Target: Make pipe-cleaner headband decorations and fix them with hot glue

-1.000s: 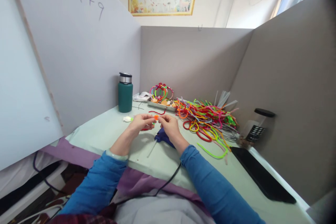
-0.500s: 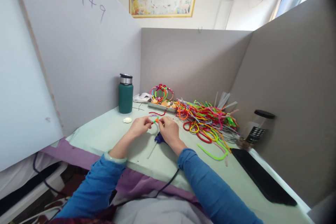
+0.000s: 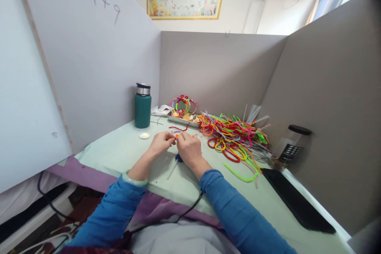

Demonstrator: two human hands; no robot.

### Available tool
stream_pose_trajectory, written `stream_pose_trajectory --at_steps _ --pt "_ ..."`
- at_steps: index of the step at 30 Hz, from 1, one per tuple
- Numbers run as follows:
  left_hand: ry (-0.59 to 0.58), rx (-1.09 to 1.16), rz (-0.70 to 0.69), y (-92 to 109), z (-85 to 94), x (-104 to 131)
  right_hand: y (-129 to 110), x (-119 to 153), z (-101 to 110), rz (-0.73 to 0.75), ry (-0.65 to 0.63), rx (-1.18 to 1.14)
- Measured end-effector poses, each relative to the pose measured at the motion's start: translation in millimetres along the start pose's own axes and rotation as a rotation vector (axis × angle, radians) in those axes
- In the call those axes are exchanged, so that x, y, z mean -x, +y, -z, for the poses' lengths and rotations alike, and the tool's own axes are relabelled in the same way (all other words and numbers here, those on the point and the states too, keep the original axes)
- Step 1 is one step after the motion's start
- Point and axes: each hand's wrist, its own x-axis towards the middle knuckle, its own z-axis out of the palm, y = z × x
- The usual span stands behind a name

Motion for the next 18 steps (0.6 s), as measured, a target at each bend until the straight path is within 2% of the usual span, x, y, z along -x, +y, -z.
stream_pose_trajectory --at_steps 8,13,18 --pt "0.021 0.104 0.009 1 -2.3 0 0 0 2 -0.009 -0.022 -0.056" --pt "0.051 0.332 0.07 13 -1.4 4 1 4 5 -0.264 0.087 -0.343" --pt "0.028 0.415 0.048 24 0.8 8 2 2 2 -0.498 0.075 -0.686"
